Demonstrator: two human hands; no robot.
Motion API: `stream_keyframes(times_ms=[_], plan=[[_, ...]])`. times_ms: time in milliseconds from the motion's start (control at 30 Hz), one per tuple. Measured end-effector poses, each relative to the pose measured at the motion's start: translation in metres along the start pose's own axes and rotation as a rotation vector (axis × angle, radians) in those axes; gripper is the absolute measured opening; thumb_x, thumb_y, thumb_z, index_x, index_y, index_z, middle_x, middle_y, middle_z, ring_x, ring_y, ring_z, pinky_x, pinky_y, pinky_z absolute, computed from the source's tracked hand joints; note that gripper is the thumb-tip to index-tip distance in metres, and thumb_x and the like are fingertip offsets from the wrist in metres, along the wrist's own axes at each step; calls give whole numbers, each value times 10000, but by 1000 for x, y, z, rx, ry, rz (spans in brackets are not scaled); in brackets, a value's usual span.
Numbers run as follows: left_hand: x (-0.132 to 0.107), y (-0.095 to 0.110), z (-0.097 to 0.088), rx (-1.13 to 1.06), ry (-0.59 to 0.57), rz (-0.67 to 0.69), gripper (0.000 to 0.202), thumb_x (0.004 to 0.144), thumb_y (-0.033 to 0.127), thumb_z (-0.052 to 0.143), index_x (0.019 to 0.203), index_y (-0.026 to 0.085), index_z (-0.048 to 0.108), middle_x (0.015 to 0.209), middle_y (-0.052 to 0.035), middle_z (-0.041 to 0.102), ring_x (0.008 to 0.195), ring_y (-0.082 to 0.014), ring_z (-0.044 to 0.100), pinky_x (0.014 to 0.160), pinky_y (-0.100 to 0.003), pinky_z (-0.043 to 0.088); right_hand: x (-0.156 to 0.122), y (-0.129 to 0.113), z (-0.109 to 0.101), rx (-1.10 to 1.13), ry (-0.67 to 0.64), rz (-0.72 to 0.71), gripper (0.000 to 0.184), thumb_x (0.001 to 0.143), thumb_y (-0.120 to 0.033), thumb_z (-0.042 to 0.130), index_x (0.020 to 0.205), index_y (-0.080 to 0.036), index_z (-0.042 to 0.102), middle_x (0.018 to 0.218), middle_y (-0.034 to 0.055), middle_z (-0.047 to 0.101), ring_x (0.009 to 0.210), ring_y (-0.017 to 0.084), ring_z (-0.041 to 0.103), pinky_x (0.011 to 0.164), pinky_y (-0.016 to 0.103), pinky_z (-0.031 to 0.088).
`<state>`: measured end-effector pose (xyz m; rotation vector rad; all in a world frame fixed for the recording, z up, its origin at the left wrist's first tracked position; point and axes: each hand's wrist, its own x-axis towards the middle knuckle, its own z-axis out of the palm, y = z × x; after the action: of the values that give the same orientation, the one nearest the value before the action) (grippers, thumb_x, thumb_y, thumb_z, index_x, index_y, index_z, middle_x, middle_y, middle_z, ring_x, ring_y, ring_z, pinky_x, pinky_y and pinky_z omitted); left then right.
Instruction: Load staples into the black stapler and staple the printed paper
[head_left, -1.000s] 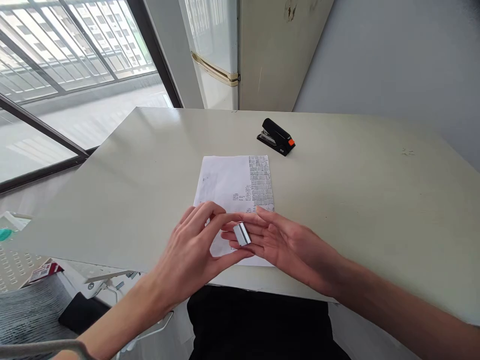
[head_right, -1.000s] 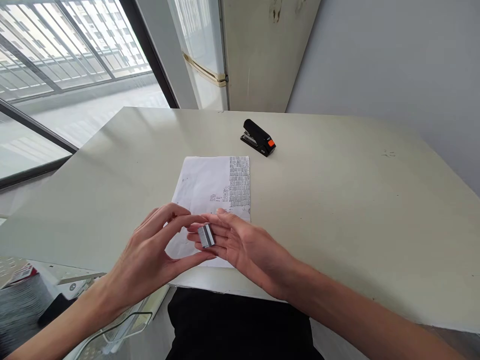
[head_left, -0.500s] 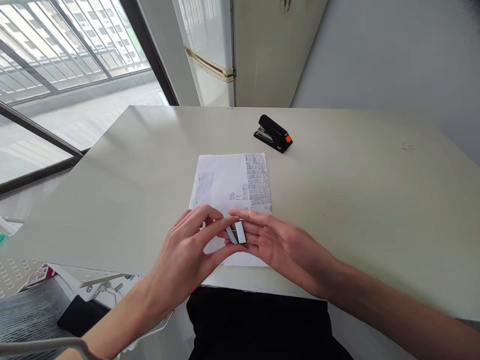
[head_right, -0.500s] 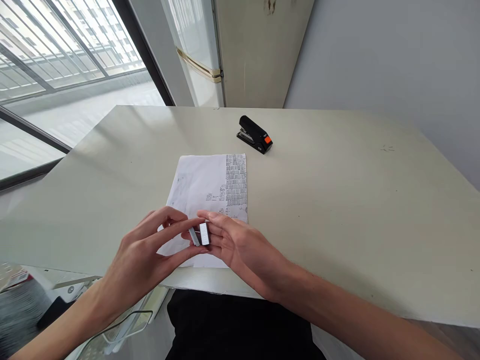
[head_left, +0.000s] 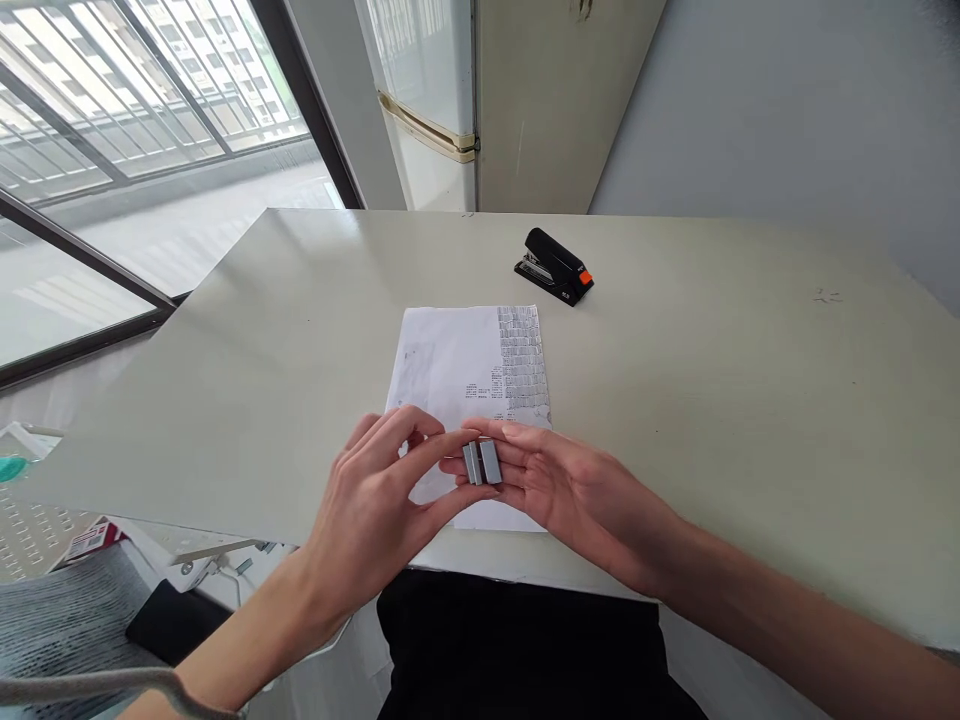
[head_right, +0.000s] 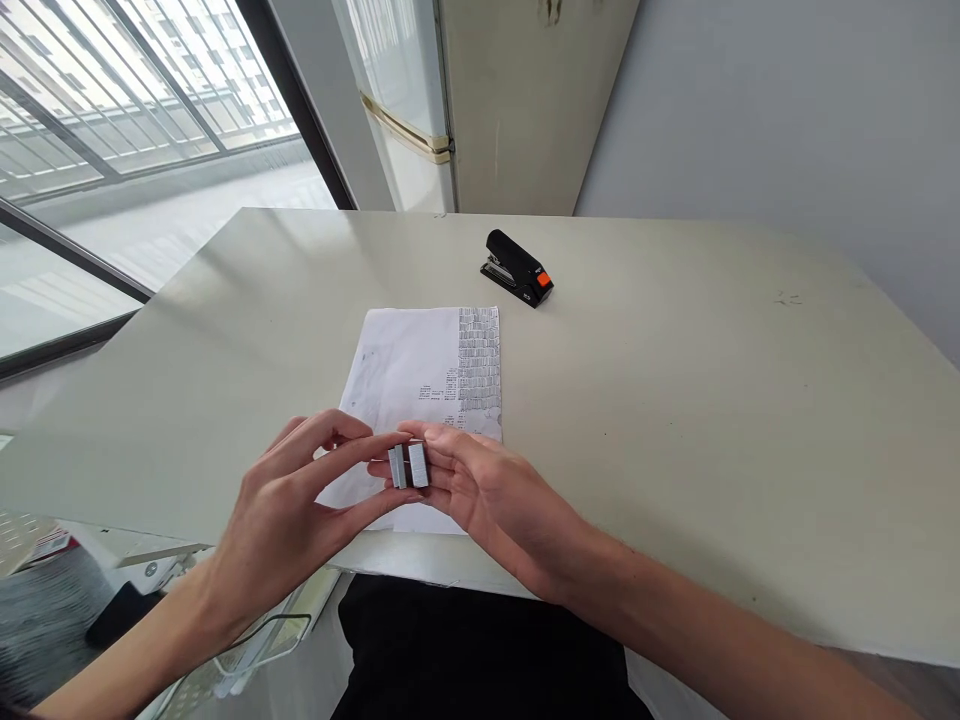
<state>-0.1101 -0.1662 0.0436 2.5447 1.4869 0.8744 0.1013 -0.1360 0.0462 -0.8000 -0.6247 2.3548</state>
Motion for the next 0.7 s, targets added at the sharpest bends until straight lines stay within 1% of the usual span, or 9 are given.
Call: stream_keyframes(times_ms=[67, 133, 233, 367, 433, 533, 633, 700], plan=[[-3, 1, 1, -18, -3, -10, 307, 983, 434, 748, 1208, 227, 715, 936, -13, 666, 775, -147, 610, 783, -338, 479, 0, 2, -1, -7, 1, 11, 323, 1064, -348, 580, 1306, -205, 739, 1453, 66, 688, 1456, 253, 550, 1255, 433, 424], [-8, 2, 2, -28, -4, -31, 338, 969, 461, 753, 1200, 215, 728, 936, -20, 661, 791, -156, 613, 784, -336, 473, 1, 5, 0, -17, 15, 40, 298, 1058, -340, 595, 1276, -214, 755, 1446, 59, 693, 1447, 258, 560, 1244, 429, 442], [-22, 3, 1, -39, -11, -67, 375, 967, 498, 736, 1214, 216, 740, 923, -21, 654, 808, -163, 617, 785, -328, 465, 2, 12, 1, -58, 42, 99, 274, 1043, -327, 622, 1248, -223, 773, 1449, 53, 691, 1450, 262, 557, 1231, 414, 463], [-48, 2, -2, -40, 0, -137, 368, 978, 485, 736, 1241, 228, 749, 937, -20, 668, 828, -163, 635, 796, -324, 455, 7, 26, 8, -156, 67, 170, 280, 1002, -319, 696, 1265, -264, 776, 1444, 29, 696, 1432, 249, 572, 1187, 364, 510], [-63, 3, -5, -39, 8, -166, 375, 982, 487, 733, 1258, 234, 751, 943, -20, 670, 828, -159, 638, 802, -322, 456, 10, 34, 13, -184, 53, 220, 299, 990, -325, 726, 1284, -290, 767, 1435, 21, 701, 1406, 234, 595, 1163, 338, 528], [-83, 3, -11, -39, 28, -201, 382, 992, 494, 721, 1285, 250, 750, 955, -21, 678, 825, -151, 640, 808, -321, 457, 14, 47, 22, -213, 14, 288, 327, 977, -331, 755, 1302, -298, 758, 1421, 29, 706, 1360, 217, 631, 1132, 307, 545], [-100, 3, -17, -60, 46, -232, 375, 996, 493, 716, 1298, 274, 752, 957, -20, 690, 828, -148, 643, 809, -324, 455, 17, 60, 30, -238, 42, 360, 365, 956, -367, 779, 1316, -318, 746, 1374, 35, 727, 1271, 220, 689, 1065, 316, 590], [-110, 3, -21, -94, 67, -261, 373, 982, 493, 735, 1286, 279, 762, 948, -20, 699, 823, -147, 643, 808, -326, 457, 18, 67, 35, -265, 67, 384, 394, 935, -392, 800, 1319, -325, 743, 1334, 39, 742, 1225, 225, 711, 1030, 320, 605]])
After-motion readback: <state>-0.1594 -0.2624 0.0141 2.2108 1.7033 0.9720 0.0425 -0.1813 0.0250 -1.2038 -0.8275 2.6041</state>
